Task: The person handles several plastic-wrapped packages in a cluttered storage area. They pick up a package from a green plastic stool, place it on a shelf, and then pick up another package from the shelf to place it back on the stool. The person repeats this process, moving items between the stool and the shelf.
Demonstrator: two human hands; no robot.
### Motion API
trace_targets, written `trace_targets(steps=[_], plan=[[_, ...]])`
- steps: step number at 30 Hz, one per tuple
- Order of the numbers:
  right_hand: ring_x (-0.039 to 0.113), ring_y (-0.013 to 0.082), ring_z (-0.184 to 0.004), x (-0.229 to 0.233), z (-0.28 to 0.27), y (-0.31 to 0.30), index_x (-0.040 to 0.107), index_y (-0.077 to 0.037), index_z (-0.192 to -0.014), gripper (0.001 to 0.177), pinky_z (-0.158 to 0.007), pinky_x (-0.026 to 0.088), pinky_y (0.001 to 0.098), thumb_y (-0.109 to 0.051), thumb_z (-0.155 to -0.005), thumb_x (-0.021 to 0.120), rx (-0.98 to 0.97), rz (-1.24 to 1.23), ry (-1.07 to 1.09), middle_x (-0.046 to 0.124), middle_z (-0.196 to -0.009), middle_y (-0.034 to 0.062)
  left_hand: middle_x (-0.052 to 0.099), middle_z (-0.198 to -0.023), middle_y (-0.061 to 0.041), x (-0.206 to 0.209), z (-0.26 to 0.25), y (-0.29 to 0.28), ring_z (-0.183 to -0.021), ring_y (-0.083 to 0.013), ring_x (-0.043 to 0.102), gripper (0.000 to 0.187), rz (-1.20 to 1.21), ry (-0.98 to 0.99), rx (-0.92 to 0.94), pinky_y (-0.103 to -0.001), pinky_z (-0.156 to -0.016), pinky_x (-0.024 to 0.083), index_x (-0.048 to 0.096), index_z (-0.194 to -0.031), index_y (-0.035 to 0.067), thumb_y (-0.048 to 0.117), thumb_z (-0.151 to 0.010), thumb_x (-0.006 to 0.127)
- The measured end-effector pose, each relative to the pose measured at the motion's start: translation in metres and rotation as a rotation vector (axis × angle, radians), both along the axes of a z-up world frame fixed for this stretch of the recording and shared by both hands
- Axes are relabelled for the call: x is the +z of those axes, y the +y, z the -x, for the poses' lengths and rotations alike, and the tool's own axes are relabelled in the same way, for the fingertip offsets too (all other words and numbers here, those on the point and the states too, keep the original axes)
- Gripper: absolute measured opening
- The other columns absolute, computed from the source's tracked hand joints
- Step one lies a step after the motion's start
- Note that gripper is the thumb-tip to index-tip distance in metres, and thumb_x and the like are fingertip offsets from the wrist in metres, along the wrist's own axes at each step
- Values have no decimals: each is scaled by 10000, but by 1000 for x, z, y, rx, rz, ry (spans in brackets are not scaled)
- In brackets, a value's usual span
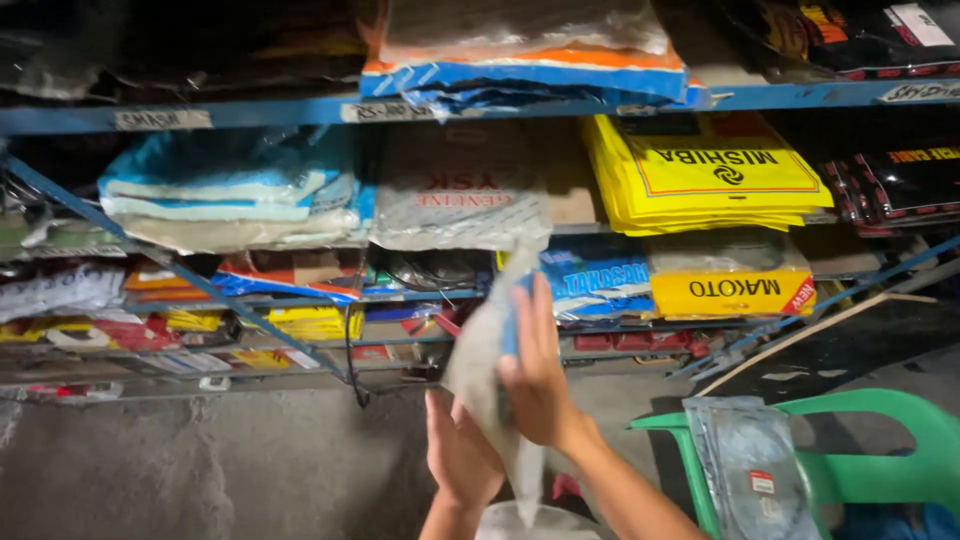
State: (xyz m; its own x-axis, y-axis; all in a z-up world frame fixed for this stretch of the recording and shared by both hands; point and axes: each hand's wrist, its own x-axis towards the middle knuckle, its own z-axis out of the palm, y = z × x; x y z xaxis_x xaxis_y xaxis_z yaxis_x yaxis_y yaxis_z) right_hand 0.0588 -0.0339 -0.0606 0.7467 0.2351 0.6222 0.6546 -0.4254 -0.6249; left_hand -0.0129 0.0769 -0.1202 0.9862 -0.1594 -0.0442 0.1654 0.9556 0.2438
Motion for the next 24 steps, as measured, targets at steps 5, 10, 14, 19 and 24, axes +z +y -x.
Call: trace_targets(steps=[5, 10, 14, 19, 24], plan=[[154, 374, -1599, -13, 44, 17, 179, 25, -1599, 787, -1294, 110, 471, 31, -861, 451, 253, -120, 310, 160, -1710, 225, 480, -1571, -164, 1, -16, 13, -1402, -326, 457, 659, -478, 32, 170, -482, -1157, 330, 380, -1564, 60, 439, -1044, 242], [119, 446, -1611, -6, 50, 32, 204, 35, -1599, 706, -1310, 44, 590, -279, -1012, 437, 244, -109, 147, 134, -1706, 267, 415, -1577, -108, 18, -25, 24, -1408, -282, 377, 645, -633, -61, 97, -486, -1166, 254, 307, -1570, 99, 475, -1047, 271], [-54, 412, -1613, 0, 37, 25, 54, 16, -1622, 818, -1273, -10, 547, -566, -1069, 207, -45, -285, 302, -83, -1723, 253, 202, -1685, -166, 58, -5, 1, -1528, -345, 250, 850, -647, -337, -7, -508, -1202, 215, 133, -1622, 73, 553, -1008, 473], [64, 452, -1615, 29, 78, 18, 132, 50, -1603, 759, -1306, 0, 608, -532, -1119, 189, 174, -180, 215, 54, -1700, 313, 284, -1653, -159, -19, -19, 9, -1501, -327, 279, 710, -742, -331, -10, -503, -1217, 205, 230, -1595, 31, 474, -1051, 335], [164, 380, -1611, -11, 49, -14, 289, -60, -1601, 554, -1305, 96, 507, -288, -1096, 314, 11, -85, 232, 174, -1721, 200, 207, -1713, -122, 21, 2, -30, -1571, -322, 205, 824, -823, -338, -6, -483, -1244, 179, 160, -1630, 77, 545, -1014, 442]])
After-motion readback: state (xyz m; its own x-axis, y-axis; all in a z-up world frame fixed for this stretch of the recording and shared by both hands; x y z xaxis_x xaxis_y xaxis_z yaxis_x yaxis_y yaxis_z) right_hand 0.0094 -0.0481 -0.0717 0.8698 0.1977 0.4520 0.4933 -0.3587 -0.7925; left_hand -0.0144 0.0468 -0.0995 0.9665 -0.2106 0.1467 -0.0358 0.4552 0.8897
